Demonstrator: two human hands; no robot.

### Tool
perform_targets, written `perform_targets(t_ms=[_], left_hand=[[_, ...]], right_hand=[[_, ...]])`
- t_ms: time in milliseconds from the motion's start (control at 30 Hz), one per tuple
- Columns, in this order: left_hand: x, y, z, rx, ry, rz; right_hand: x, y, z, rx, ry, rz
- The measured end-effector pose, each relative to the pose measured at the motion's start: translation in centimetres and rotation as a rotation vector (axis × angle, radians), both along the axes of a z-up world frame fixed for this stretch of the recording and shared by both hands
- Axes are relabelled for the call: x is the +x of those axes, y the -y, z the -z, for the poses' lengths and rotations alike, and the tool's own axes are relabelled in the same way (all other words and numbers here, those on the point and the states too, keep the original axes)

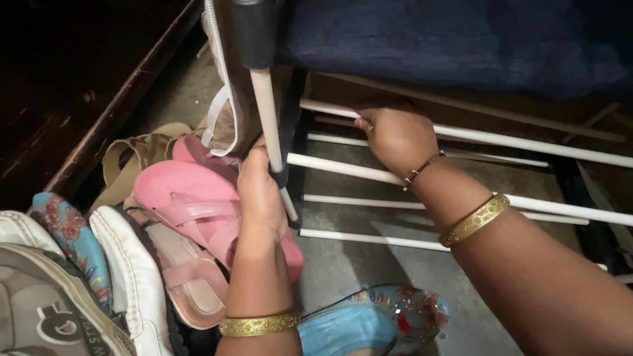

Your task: The person removes shoes and boxes from a multi-tier shoe rack, then assembles the rack by inserting white horizontal rods into the vertical frame supports. The shoes are placed on the floor beside the rack during assembly.

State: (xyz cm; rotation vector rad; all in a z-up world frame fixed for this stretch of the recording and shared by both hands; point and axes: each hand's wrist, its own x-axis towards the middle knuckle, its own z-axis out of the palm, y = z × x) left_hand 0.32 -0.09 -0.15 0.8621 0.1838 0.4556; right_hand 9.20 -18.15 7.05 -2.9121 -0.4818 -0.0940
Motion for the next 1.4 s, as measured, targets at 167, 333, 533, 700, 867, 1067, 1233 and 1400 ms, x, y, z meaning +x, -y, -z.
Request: perform_targets(t_ms=[167,333,533,700,867,1067,1233,1400], left_hand=[[-0.1,-0.1,0.1,0.012,-0.004,0.015],[-0.1,-0.3,-0.2,0.004,-0.034,0.046],[0.1,-0.4,0.3,0.026,-0.038,0.029],[0.3,-0.3,0.6,0.01,-0.043,0.017],[0.2,-0.2,0.5,0.026,-0.029,0.015],[-0.1,-0.2,-0.2,0.023,-0.022,0.035],[-0.3,-0.1,-1.2,0.047,0.003,-0.016],[-0.4,-0.2,-1.8,0.023,-0.041,-0.002]], right_hand=[[-0.1,-0.3,0.0,-0.024,-0.057,0.065],[0.1,-0.3,0.4,-0.012,-0.02,0.024],[0.1,0.0,0.5,0.031,0.005,-0.017],[-0.1,0.2,0.5,0.062,-0.002,-0.038],[0.0,0.5,0.5,0.108,0.047,-0.096],[0.0,0.3,0.6,0.175,0.077,-0.078],[0.5,-0.1,0.2,0.218,-0.025,-0.007],[0.3,-0.5,-0.7,0.222,-0.147,0.072]])
